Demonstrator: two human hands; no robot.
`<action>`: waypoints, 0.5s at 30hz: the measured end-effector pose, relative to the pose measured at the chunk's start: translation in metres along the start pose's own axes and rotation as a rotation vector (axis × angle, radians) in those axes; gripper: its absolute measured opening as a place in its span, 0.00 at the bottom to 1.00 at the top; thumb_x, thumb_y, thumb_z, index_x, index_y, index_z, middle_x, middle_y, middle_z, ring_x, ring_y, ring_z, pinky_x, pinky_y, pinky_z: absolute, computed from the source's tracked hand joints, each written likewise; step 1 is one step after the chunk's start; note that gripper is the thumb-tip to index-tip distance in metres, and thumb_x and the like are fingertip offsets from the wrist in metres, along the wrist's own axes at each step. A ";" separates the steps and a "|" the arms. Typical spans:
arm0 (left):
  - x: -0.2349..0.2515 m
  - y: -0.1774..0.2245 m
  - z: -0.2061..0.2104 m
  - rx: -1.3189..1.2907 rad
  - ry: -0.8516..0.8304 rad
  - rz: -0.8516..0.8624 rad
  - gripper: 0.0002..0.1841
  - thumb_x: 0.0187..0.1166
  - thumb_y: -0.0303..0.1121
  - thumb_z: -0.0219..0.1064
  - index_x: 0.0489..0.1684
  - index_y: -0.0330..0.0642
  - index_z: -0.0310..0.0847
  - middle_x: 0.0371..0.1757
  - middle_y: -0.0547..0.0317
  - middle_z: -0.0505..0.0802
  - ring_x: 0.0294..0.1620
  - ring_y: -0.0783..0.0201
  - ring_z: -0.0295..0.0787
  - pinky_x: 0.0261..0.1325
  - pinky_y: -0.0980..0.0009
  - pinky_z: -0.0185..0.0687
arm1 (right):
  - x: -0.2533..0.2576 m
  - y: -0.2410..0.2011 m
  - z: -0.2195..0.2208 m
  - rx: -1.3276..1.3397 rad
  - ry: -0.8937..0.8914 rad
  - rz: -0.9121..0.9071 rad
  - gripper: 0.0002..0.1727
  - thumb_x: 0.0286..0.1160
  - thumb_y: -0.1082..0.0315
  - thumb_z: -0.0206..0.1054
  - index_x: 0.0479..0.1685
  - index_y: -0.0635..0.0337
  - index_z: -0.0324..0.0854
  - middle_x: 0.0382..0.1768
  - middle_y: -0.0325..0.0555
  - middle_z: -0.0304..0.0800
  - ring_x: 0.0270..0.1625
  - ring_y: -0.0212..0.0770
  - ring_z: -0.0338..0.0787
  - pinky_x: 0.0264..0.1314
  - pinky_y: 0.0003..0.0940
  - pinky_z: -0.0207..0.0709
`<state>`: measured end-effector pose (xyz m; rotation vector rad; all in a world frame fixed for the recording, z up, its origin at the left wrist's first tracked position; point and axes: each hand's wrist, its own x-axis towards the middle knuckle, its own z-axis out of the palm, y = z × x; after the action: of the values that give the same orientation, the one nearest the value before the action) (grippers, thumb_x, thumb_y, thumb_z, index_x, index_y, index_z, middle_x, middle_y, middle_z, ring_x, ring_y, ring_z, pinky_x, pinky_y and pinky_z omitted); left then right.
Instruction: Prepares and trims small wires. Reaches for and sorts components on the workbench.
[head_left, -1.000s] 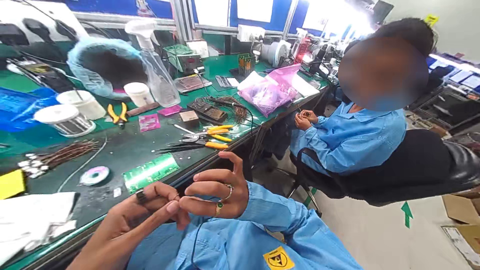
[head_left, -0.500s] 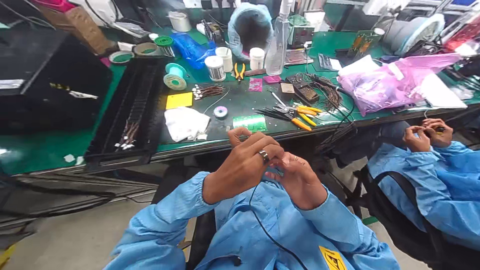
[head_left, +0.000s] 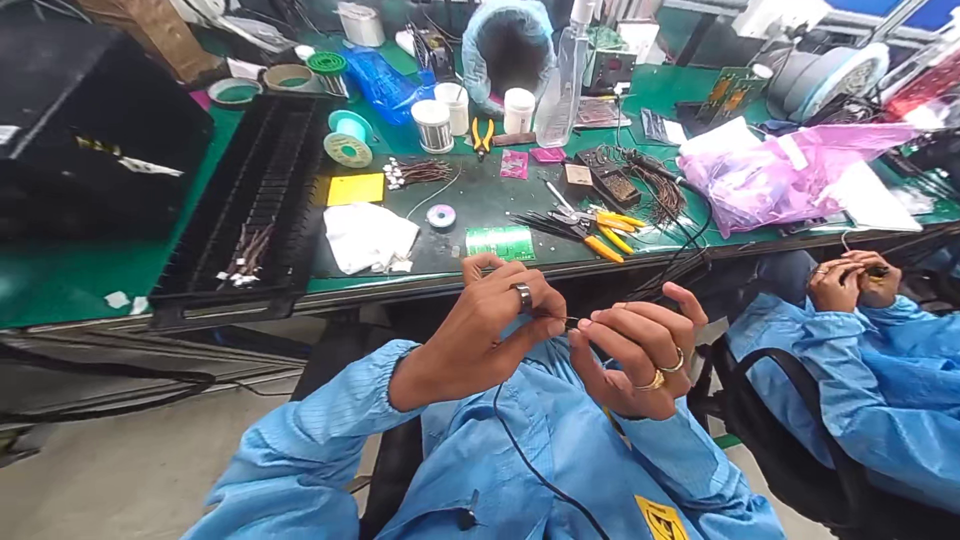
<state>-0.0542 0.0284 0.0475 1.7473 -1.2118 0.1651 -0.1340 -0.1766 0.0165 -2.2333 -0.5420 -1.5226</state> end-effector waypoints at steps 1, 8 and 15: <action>-0.002 0.000 -0.002 0.015 -0.002 -0.004 0.09 0.88 0.39 0.62 0.45 0.48 0.87 0.40 0.70 0.91 0.50 0.78 0.83 0.75 0.54 0.56 | 0.000 -0.001 0.005 0.008 -0.003 -0.003 0.05 0.72 0.58 0.74 0.40 0.45 0.86 0.40 0.34 0.90 0.54 0.36 0.87 0.83 0.57 0.58; -0.001 0.002 0.005 0.286 -0.019 0.075 0.08 0.87 0.34 0.60 0.45 0.50 0.86 0.48 0.65 0.92 0.67 0.63 0.81 0.78 0.46 0.55 | -0.012 -0.012 0.022 1.075 -0.154 0.829 0.05 0.76 0.64 0.71 0.34 0.51 0.86 0.37 0.33 0.89 0.46 0.29 0.89 0.56 0.29 0.83; 0.008 -0.006 0.001 0.487 -0.050 0.155 0.08 0.87 0.29 0.59 0.49 0.53 0.84 0.51 0.66 0.92 0.77 0.58 0.76 0.85 0.40 0.46 | -0.019 -0.016 0.025 1.459 -0.165 1.287 0.09 0.72 0.56 0.72 0.37 0.50 0.88 0.36 0.37 0.90 0.43 0.34 0.91 0.52 0.35 0.87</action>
<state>-0.0460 0.0227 0.0483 2.0774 -1.4284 0.5498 -0.1287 -0.1521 -0.0081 -0.9793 -0.0473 -0.0503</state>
